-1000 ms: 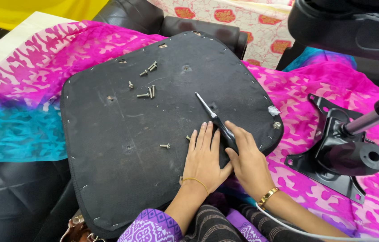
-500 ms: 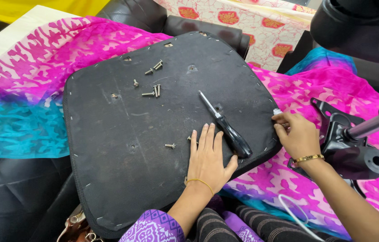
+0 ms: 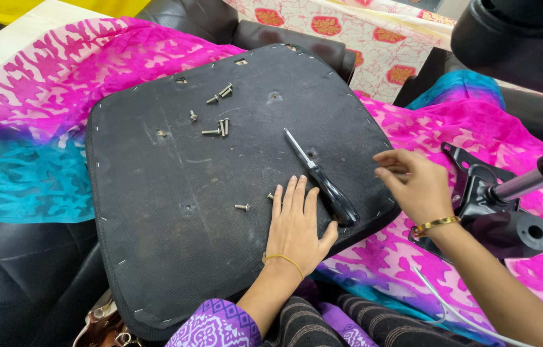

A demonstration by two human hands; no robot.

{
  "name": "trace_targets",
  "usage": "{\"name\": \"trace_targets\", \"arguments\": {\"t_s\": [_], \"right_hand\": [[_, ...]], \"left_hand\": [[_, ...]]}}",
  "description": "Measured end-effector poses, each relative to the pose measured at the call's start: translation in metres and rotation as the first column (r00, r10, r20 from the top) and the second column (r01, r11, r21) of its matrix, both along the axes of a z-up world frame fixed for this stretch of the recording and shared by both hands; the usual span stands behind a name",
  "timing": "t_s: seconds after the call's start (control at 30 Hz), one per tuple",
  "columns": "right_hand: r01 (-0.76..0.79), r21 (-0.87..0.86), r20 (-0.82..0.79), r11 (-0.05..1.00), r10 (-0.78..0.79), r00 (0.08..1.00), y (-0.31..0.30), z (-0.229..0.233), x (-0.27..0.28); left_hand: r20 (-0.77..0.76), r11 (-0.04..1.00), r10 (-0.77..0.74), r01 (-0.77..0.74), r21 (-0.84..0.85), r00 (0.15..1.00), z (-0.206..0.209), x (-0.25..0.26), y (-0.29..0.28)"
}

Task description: The person uses a screwdriver to fasten screws into a black upholstered seat base. They pick up screws from the surface, align them with holes, and turn the screwdriver to drive them in. The seat base remains on a colorful fabric-covered surface throughout.

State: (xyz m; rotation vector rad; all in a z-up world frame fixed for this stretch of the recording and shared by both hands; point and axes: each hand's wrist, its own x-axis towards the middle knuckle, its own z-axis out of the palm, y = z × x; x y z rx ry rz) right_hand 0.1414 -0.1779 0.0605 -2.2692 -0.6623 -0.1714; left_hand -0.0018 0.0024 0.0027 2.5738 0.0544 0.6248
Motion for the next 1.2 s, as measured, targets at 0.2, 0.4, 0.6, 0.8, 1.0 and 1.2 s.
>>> {"name": "trace_targets", "arguments": {"t_s": [0.2, 0.4, 0.6, 0.8, 1.0, 1.2], "right_hand": [[-0.109, 0.185, -0.19, 0.977, 0.145, 0.971, 0.064, -0.005, -0.026], [-0.234, -0.143, 0.153, 0.962, 0.255, 0.955, 0.076, -0.012, -0.05], [-0.207, -0.227, 0.1, 0.952, 0.234, 0.967, 0.064, -0.029, -0.065], [-0.151, -0.114, 0.075, 0.982, 0.16, 0.984, 0.057, -0.042, -0.068], [-0.167, -0.083, 0.079, 0.983, 0.173, 0.982, 0.052, -0.044, -0.071], [-0.154, -0.072, 0.065, 0.985, 0.159, 0.985, 0.053, -0.041, -0.074]], "left_hand": [[-0.012, 0.997, 0.074, -0.074, -0.012, 0.997, 0.006, -0.002, 0.007], [0.055, 0.987, 0.093, -0.1, 0.122, 0.994, 0.017, -0.019, 0.053], [0.033, 0.877, 0.464, -0.464, 0.127, 0.885, 0.012, -0.044, 0.108], [-0.047, 0.675, 0.736, -0.727, 0.125, 0.676, -0.02, -0.091, 0.162], [-0.079, 0.642, 0.764, -0.741, 0.196, 0.641, -0.044, -0.112, 0.189], [-0.069, 0.627, 0.772, -0.738, 0.25, 0.632, -0.042, -0.099, 0.184]]}}
